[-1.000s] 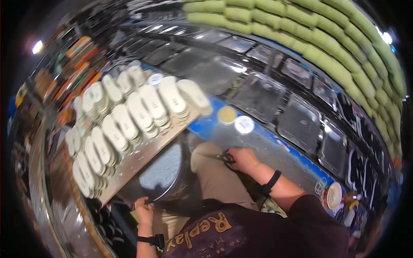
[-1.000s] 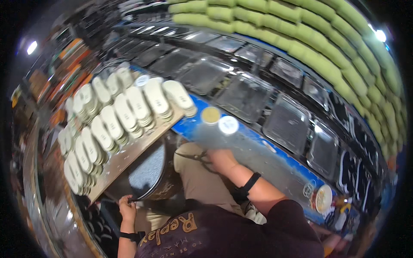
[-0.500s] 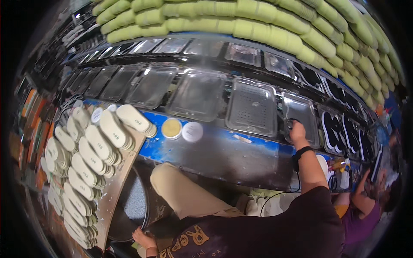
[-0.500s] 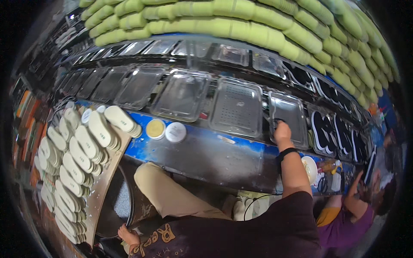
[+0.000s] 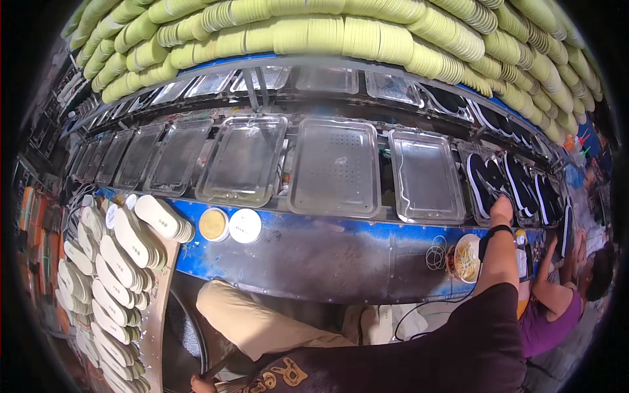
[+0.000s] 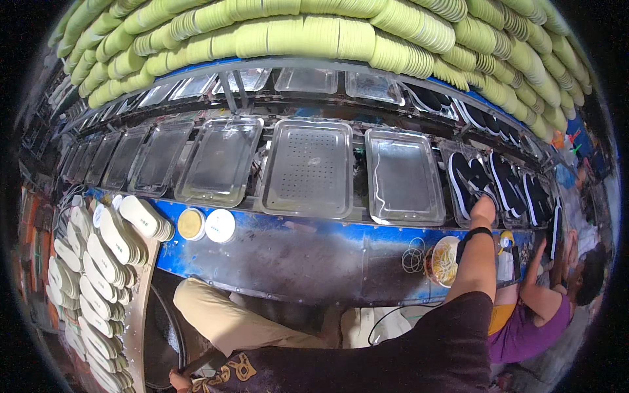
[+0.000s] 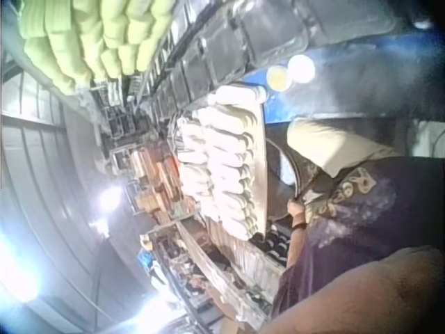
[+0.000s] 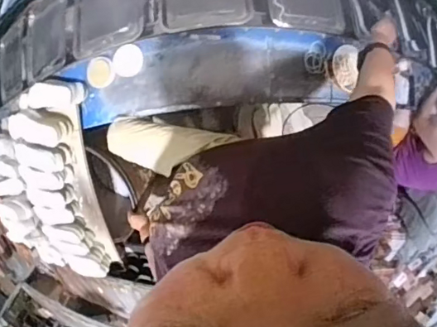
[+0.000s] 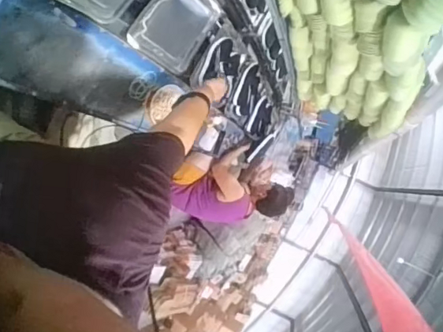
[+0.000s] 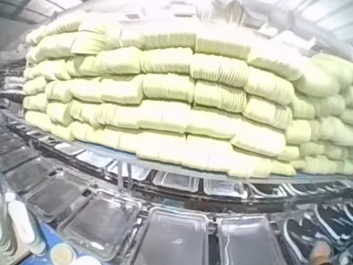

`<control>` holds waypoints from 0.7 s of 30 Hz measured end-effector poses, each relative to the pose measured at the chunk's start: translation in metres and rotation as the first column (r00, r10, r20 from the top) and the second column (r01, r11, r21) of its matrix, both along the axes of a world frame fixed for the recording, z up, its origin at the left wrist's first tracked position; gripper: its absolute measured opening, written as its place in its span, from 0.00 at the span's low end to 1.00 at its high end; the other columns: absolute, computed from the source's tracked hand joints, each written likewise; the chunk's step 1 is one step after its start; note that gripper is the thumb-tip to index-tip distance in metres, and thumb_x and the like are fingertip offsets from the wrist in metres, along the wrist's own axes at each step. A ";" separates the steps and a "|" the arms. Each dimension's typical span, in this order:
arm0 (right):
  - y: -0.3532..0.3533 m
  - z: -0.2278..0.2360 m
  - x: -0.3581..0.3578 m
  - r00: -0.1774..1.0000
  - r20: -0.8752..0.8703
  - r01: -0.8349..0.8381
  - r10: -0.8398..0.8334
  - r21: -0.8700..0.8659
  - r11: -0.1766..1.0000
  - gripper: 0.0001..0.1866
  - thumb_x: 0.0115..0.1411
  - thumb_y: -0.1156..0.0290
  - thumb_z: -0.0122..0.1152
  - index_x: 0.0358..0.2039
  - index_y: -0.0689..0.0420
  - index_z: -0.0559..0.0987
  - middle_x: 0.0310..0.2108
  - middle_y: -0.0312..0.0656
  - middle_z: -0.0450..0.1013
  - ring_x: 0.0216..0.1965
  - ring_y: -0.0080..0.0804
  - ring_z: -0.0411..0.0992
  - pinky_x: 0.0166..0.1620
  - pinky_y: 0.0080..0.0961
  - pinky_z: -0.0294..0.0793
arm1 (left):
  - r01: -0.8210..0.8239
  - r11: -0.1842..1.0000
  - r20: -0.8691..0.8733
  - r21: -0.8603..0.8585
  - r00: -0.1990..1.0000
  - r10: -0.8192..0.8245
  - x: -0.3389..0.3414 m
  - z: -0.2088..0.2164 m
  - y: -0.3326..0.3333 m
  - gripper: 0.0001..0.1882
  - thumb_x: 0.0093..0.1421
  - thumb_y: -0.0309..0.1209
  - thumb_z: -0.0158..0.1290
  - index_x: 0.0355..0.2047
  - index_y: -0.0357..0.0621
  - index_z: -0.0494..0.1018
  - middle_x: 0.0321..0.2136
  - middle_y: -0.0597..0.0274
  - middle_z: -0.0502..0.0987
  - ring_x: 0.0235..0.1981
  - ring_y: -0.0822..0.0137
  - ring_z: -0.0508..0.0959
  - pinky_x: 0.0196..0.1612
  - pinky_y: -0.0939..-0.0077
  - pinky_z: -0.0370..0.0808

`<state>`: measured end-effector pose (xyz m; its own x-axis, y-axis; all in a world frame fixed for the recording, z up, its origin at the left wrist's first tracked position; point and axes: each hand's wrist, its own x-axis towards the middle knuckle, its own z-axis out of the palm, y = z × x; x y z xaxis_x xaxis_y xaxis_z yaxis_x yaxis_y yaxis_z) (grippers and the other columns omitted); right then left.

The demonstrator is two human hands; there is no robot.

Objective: Manually assembling shoe components by attaching insoles and lining up uppers at a manufacturing station.

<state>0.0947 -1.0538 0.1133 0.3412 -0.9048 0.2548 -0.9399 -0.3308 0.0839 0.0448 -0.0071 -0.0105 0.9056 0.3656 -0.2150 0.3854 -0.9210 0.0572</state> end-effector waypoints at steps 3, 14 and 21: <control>-0.020 0.002 -0.020 0.999 -0.035 0.011 -0.008 0.092 0.996 0.13 0.61 0.73 0.45 0.42 0.57 0.77 0.45 0.55 0.73 0.48 0.52 0.72 0.51 0.44 0.72 | -0.035 0.999 -0.085 -0.028 0.996 0.033 0.001 0.010 -0.010 0.19 0.55 0.37 0.57 0.40 0.33 0.75 0.36 0.39 0.77 0.39 0.39 0.76 0.42 0.52 0.73; -0.012 -0.004 0.027 0.993 0.044 -0.121 0.113 0.301 0.946 0.18 0.55 0.70 0.60 0.46 0.62 0.75 0.48 0.59 0.71 0.53 0.54 0.68 0.56 0.41 0.68 | -0.098 0.991 0.133 0.089 0.987 0.086 -0.012 -0.013 0.004 0.08 0.41 0.26 0.57 0.24 0.40 0.73 0.28 0.46 0.76 0.34 0.43 0.75 0.41 0.54 0.73; 0.131 0.042 0.152 0.754 0.346 -0.609 0.558 0.052 0.791 0.19 0.52 0.61 0.67 0.39 0.62 0.77 0.35 0.58 0.76 0.40 0.56 0.74 0.42 0.42 0.71 | -0.023 0.996 0.294 0.088 0.956 -0.004 -0.016 -0.013 -0.006 0.11 0.39 0.24 0.51 0.27 0.42 0.75 0.27 0.49 0.76 0.34 0.46 0.75 0.39 0.54 0.71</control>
